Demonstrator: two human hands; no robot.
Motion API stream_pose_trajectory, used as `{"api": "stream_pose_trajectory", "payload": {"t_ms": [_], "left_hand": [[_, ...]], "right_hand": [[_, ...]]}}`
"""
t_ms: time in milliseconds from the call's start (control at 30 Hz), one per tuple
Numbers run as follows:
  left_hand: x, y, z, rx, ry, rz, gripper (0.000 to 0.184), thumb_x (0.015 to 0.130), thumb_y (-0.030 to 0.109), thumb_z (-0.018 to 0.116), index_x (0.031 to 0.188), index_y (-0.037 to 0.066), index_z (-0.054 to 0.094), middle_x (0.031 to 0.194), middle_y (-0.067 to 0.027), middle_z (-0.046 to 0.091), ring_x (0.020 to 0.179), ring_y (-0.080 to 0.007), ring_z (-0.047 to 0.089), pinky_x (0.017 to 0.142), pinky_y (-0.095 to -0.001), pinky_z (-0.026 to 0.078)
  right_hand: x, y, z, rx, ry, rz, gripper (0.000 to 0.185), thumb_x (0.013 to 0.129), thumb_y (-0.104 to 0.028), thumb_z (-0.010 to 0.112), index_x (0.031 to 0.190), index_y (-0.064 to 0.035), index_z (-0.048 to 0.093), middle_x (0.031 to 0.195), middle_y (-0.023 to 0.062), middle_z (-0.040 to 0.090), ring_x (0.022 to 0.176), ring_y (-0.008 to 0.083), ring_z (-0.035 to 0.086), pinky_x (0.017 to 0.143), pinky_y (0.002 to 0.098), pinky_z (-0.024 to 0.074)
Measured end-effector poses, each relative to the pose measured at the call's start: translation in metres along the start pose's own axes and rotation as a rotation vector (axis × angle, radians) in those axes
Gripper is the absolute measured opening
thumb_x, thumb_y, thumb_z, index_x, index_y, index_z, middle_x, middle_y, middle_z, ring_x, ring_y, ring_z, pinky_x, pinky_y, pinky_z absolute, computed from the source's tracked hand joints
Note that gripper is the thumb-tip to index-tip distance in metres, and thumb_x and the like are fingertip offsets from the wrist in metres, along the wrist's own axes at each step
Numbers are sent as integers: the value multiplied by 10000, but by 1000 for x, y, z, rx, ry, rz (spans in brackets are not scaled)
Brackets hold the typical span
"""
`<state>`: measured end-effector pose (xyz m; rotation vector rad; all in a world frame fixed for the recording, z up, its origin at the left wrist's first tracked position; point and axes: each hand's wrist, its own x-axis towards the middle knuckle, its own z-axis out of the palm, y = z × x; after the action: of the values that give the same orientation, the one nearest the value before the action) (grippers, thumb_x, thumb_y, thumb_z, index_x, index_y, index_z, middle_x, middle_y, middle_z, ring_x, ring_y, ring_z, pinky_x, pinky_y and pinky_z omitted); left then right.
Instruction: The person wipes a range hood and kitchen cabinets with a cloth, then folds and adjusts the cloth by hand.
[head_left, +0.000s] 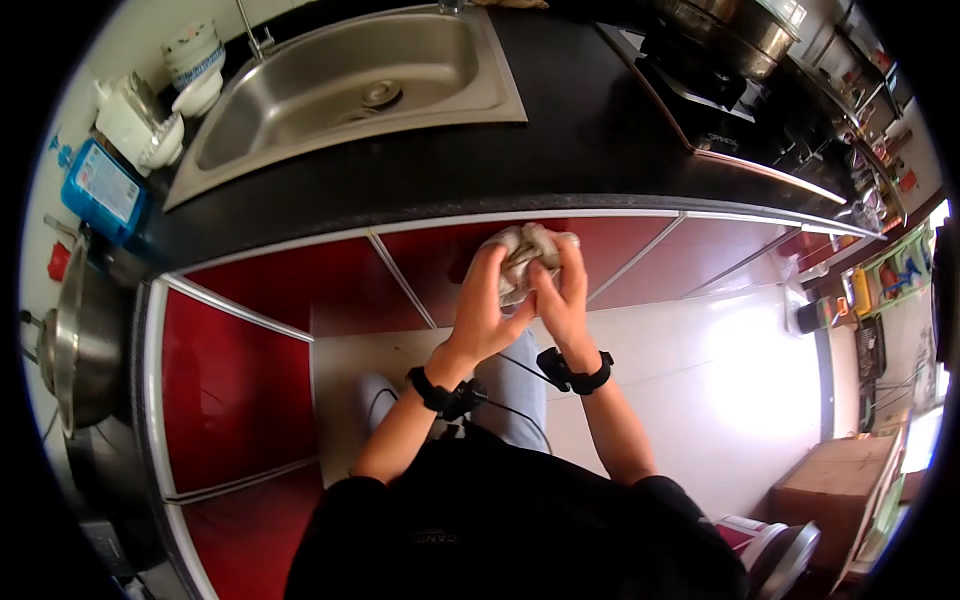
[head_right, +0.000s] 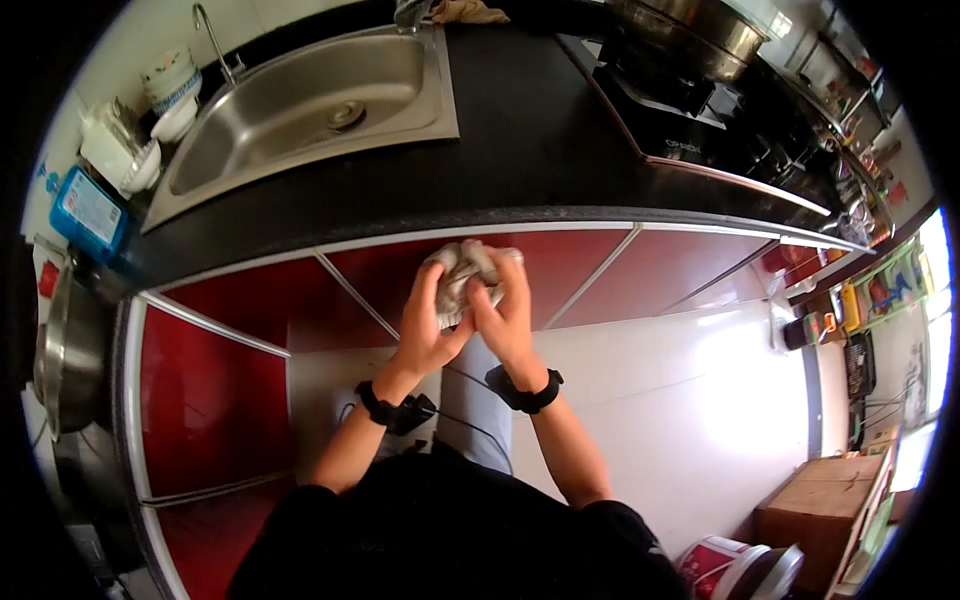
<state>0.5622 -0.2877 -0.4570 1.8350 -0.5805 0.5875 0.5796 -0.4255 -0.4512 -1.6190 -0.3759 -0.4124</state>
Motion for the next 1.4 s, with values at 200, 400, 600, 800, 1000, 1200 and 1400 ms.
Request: {"api": "stream_pose_trajectory", "payload": {"t_ms": [200, 400, 600, 800, 1000, 1200, 1400], "left_hand": [[39, 19, 82, -189, -192, 71, 645, 768, 49, 714, 1327, -35, 403, 1302, -259, 488, 1241, -424, 479, 1045, -447, 411], [50, 13, 127, -243, -407, 32, 730, 841, 18, 669, 1470, -3, 299, 1501, -230, 353, 1410, -382, 336, 1148, -425, 335], [38, -3, 102, -284, -285, 153, 623, 866, -33, 634, 1422, -28, 352, 1457, -215, 444, 1360, -358, 430, 1114, -409, 390], [-5, -24, 23, -418, -301, -218, 639, 904, 19, 637, 1468, -31, 341, 1405, -214, 518, 1266, -253, 542, 1027, -368, 450], [-57, -48, -54, -687, -97, -375, 641, 939, 22, 593, 1505, 1, 292, 1464, -231, 451, 1329, -325, 481, 1120, -428, 402], [-93, -54, -128, -113, 195, -369, 571, 868, 127, 671, 1380, 18, 445, 1215, -179, 595, 1075, -257, 598, 896, -366, 506], [-98, -65, -131, -387, 372, -353, 569, 847, -26, 541, 1399, 3, 410, 1326, -149, 546, 1186, -236, 561, 1022, -357, 467]], "right_hand": [[6, 28, -90, -334, 235, -104, 434, 901, -66, 442, 1325, -10, 513, 1269, 169, 432, 1209, 299, 424, 1055, 380, 340], [-3, 31, -119, -114, 283, 4, 635, 959, -159, 461, 1543, -59, 232, 1536, 130, 291, 1420, 268, 268, 1173, 384, 210], [-13, 33, -65, -351, 278, -17, 763, 948, -221, 481, 1573, -49, 79, 1594, 179, 139, 1483, 313, 122, 1198, 406, 109], [-32, 16, 27, -98, 140, 123, 883, 887, -154, 477, 1571, -66, -74, 1618, 230, -36, 1498, 342, 5, 1194, 414, 45], [-57, 15, 124, 99, -25, 148, 992, 843, -129, 517, 1545, -55, -180, 1516, 297, 41, 1402, 378, 185, 1149, 412, 200], [-76, 8, 188, 105, -323, 22, 1135, 777, -151, 650, 1513, 35, -194, 1395, 347, 151, 1338, 422, 222, 1120, 451, 236], [-77, 5, 186, -56, -459, -60, 1114, 741, -227, 702, 1554, 3, -23, 1265, 291, 285, 1163, 421, 342, 1071, 485, 304]]}}
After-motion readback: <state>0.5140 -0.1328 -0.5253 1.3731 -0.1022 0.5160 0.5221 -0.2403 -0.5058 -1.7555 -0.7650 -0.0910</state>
